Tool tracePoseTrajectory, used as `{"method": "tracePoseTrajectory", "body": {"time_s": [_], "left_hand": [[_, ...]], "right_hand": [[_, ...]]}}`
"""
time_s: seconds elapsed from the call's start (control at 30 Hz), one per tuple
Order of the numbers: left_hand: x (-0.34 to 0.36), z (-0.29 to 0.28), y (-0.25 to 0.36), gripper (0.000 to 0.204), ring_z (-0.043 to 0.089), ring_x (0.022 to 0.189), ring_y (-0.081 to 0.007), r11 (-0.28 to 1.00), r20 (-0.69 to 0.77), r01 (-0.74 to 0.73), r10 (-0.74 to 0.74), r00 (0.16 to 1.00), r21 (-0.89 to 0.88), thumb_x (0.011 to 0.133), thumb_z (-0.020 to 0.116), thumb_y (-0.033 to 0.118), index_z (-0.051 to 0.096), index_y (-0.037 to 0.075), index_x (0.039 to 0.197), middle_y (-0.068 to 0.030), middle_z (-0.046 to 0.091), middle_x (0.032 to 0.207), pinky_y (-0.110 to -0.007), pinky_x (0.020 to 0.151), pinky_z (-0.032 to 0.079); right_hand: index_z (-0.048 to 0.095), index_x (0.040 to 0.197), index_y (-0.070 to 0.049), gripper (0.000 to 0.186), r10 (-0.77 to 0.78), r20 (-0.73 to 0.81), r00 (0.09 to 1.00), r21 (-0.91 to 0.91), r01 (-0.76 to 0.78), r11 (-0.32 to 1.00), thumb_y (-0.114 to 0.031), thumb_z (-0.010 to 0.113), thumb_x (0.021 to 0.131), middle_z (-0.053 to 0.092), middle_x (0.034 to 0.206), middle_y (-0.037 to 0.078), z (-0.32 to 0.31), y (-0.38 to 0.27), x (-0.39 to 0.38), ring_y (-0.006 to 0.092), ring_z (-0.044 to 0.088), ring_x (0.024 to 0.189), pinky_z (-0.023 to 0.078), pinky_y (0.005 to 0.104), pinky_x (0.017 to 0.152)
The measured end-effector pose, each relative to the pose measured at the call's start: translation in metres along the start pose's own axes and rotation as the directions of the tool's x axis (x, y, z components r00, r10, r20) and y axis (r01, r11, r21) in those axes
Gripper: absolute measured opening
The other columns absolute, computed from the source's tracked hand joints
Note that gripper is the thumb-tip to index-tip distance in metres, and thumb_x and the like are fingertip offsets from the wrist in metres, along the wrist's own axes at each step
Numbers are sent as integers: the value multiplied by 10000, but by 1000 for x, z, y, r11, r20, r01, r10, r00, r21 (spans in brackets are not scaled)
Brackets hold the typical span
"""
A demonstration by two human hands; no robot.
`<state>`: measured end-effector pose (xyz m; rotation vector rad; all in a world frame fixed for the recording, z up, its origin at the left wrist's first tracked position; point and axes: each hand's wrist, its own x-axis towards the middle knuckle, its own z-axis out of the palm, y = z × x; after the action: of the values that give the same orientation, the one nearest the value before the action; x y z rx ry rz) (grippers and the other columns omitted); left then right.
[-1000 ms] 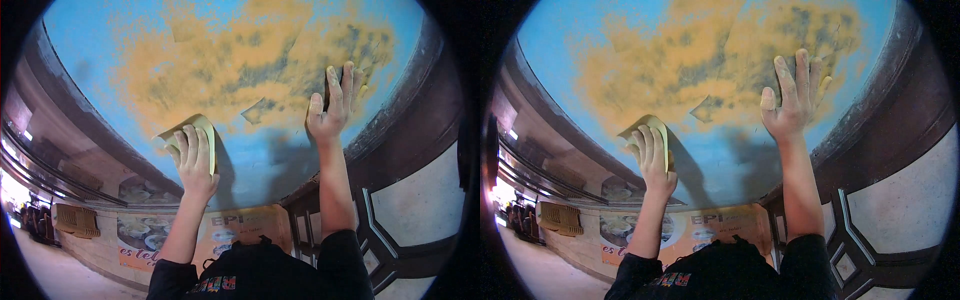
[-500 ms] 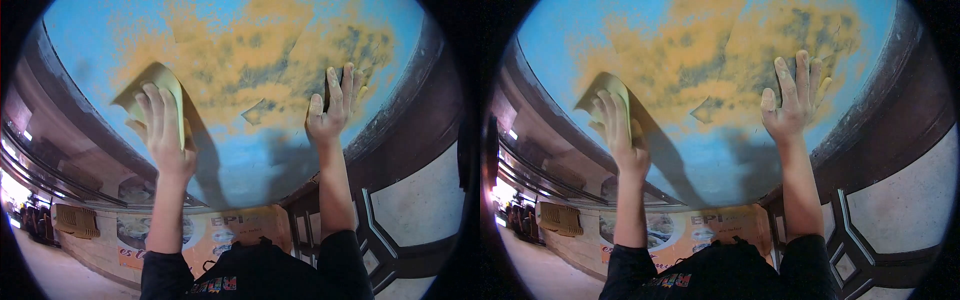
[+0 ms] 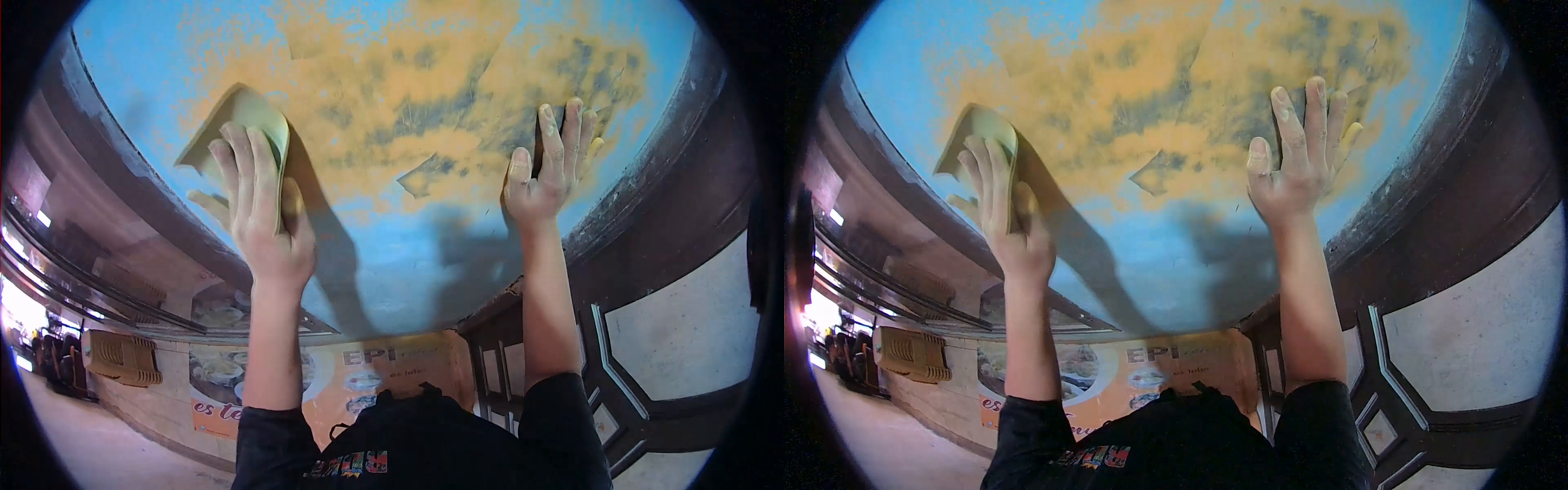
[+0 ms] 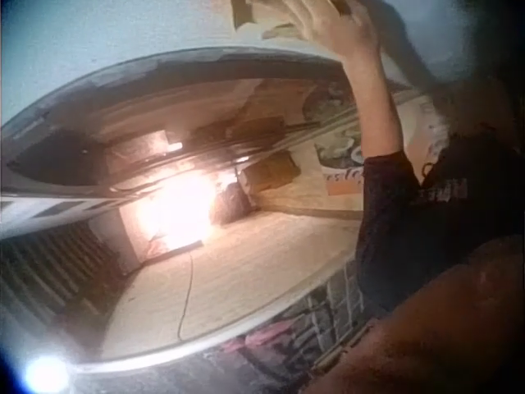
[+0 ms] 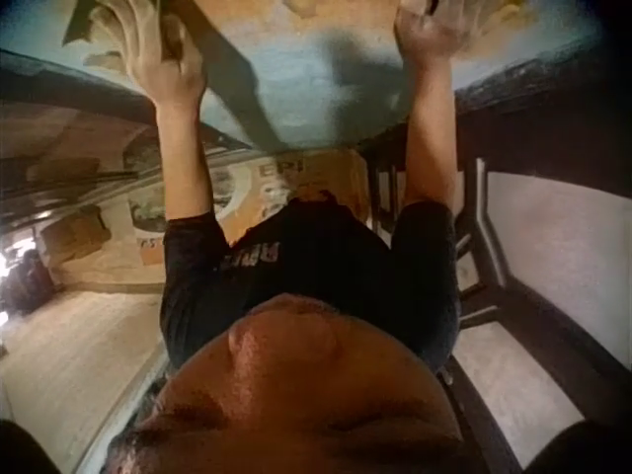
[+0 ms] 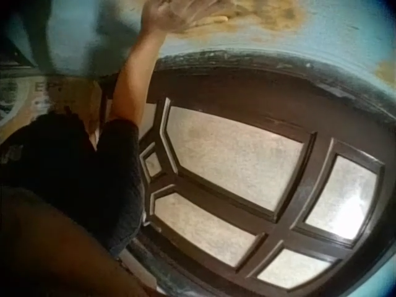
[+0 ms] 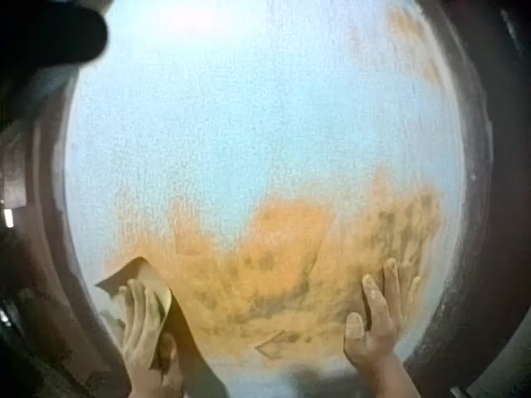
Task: Sanding a patch on a ceiling using sandpaper.
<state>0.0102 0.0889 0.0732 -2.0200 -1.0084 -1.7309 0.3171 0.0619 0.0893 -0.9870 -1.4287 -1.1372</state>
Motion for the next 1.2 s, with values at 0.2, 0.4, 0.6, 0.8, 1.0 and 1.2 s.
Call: {"method": "tracePoseTrajectory", "body": {"time_s": [0.2, 0.4, 0.6, 0.8, 1.0, 1.2], "left_hand": [[-60, 26, 5, 612, 198, 1431, -374, 989, 208, -26, -5, 978, 143, 829, 516, 45, 378, -13, 1423, -222, 299, 1504, -578, 1108, -86], [-106, 21, 4, 599, 207, 1423, -396, 979, 284, -43, -16, 959, 201, 788, 547, 32, 439, -4, 1377, -237, 342, 1477, -621, 1087, -92], [-14, -19, 18, 571, 218, 1426, -373, 988, 60, -2, -7, 998, 157, 851, 525, 93, 423, 30, 1409, -199, 360, 1479, -583, 1106, -82], [-23, -28, 29, 607, 223, 1428, -357, 985, 94, 7, -24, 995, 174, 777, 500, 60, 453, 17, 1380, -192, 385, 1468, -582, 1107, -102], [-81, -36, 27, 654, 223, 1429, -356, 979, 253, 11, -64, 965, 203, 691, 540, 39, 489, 9, 1343, -197, 412, 1449, -636, 1072, -132], [53, -63, 14, 519, 261, 1397, -408, 970, -53, -181, 192, 980, 160, 872, 539, 57, 453, 11, 1382, -203, 372, 1469, -446, 1130, 219]], "right_hand": [[563, 1302, -176, 426, 10, -7, 1000, -21, -10, 1000, -323, 524, 904, 411, 1461, 140, 1, 10, 2, 455, 302, 1362, 256, 545, 1098], [538, 1317, -133, 436, -6, 0, 1000, -2, 6, 1000, -277, 514, 906, 394, 1462, 173, -6, 0, 4, 440, 308, 1364, 234, 551, 1110], [560, 1307, -178, 431, 3, -25, 1000, 5, -3, 1000, -309, 528, 897, 407, 1462, 146, -22, -11, 10, 443, 287, 1373, 246, 545, 1105], [566, 1302, -165, 437, 22, 6, 1000, 23, -23, 999, -288, 536, 884, 406, 1462, 155, -31, -21, 19, 449, 286, 1373, 242, 536, 1108], [568, 1296, -156, 425, -8, -15, 1000, 39, 8, 999, -292, 524, 896, 404, 1461, 152, -32, -29, 26, 451, 283, 1374, 254, 538, 1108], [569, 1297, -158, 421, 4, -20, 1000, 5, -4, 1000, -299, 521, 902, 406, 1462, 145, -33, -33, 27, 443, 295, 1370, 257, 538, 1108]]}}
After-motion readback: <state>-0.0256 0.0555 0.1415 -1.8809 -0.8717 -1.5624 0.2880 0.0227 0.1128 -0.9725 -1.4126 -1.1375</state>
